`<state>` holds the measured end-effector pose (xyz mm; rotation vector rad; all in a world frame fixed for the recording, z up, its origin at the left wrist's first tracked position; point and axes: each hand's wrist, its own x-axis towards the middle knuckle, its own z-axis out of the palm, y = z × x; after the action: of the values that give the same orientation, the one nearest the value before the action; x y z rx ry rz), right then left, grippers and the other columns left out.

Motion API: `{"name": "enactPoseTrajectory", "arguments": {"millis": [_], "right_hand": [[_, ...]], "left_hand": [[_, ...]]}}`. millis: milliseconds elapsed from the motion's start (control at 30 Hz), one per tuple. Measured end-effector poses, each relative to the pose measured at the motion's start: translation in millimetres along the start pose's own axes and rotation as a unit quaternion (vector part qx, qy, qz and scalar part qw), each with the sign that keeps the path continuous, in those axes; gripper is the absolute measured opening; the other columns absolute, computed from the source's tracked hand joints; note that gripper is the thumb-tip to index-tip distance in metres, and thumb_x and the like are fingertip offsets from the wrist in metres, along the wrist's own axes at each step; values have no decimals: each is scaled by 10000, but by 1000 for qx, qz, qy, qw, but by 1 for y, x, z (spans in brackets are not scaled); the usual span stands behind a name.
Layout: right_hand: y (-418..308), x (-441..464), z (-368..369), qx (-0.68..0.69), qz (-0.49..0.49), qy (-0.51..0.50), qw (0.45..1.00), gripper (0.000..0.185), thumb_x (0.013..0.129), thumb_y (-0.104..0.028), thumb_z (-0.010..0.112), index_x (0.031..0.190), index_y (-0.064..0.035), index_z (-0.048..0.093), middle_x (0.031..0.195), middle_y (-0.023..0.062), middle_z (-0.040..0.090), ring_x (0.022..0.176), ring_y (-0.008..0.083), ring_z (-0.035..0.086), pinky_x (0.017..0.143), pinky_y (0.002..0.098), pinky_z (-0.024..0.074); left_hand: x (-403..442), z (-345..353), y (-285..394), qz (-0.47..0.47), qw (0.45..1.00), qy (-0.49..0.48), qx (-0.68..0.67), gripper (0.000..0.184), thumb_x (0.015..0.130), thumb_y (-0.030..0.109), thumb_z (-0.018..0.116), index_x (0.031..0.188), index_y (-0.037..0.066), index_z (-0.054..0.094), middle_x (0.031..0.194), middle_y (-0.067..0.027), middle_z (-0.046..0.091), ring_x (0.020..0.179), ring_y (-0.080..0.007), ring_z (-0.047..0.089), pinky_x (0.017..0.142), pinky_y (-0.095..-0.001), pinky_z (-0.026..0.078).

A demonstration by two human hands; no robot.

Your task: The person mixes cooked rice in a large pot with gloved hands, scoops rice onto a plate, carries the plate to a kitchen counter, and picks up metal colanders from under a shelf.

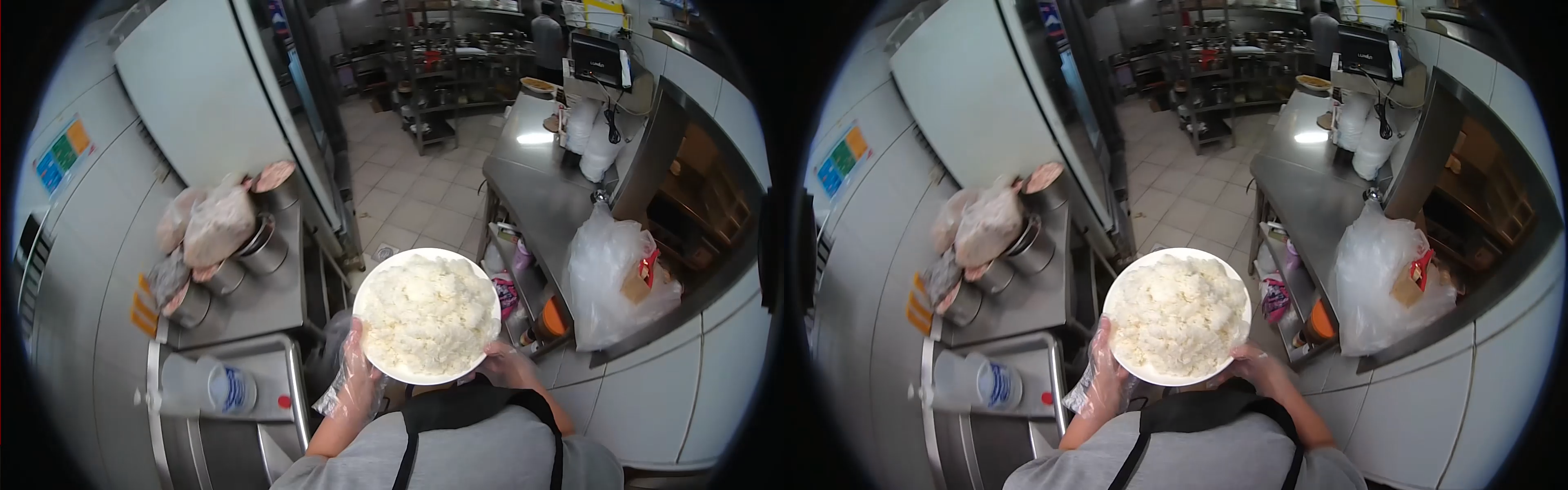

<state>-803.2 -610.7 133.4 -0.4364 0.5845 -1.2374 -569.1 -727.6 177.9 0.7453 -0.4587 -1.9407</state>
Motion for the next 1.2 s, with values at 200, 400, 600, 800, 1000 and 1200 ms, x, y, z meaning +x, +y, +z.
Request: {"name": "enactPoseTrajectory", "arguments": {"millis": [200, 400, 600, 800, 1000, 1200], "right_hand": [[-83, 53, -52, -104, -66, 206, 971, 626, 619, -125, 616, 1167, 87, 398, 1056, 170, 550, 903, 250, 580, 771, 319, 486], [-174, 139, -136, -35, -113, 182, 976, 486, 630, -94, 621, 1075, 38, 476, 927, 120, 580, 774, 187, 581, 648, 315, 483], [-269, 234, -181, -706, -416, 169, 548, 284, 620, -164, 725, 821, -79, 542, 710, 74, 580, 669, 252, 578, 636, 322, 478], [-334, 354, -218, -684, -376, 280, 559, 209, 632, -108, 691, 749, -69, 523, 736, 106, 565, 679, 263, 570, 611, 332, 471], [-399, 476, -256, -335, -365, 337, 801, 192, 669, -98, 644, 831, -59, 548, 828, 104, 586, 712, 250, 574, 653, 323, 480], [-494, 570, -243, 76, -324, 380, 863, 271, 670, -90, 563, 928, -16, 526, 933, 59, 575, 808, 190, 565, 771, 323, 478]], "left_hand": [[146, 77, -10, -67, 990, -87, 86, 605, 864, 422, 449, 1216, -62, 358, 1153, -211, 493, 1017, -295, 538, 861, -402, 457], [306, 142, -28, -91, 978, -139, 125, 674, 864, 507, 376, 1235, -55, 347, 1196, -198, 467, 1059, -283, 510, 899, -382, 431], [433, 176, -11, -100, 967, -160, 172, 857, 814, 665, 183, 1319, -26, 226, 1339, -182, 311, 1223, -280, 334, 1007, -392, 280], [603, 69, 3, -151, 967, -108, 172, 865, 710, 761, 313, 1169, 36, 420, 988, -130, 521, 883, -286, 518, 754, -434, 420], [753, 19, 66, -140, 984, 56, 96, 557, 791, 614, 407, 894, 80, 530, 739, -84, 533, 665, -251, 500, 597, -361, 390], [954, 46, 94, -172, 974, 8, 144, 454, 836, 520, 403, 919, 88, 518, 860, -95, 548, 726, -267, 517, 655, -421, 409]]}}
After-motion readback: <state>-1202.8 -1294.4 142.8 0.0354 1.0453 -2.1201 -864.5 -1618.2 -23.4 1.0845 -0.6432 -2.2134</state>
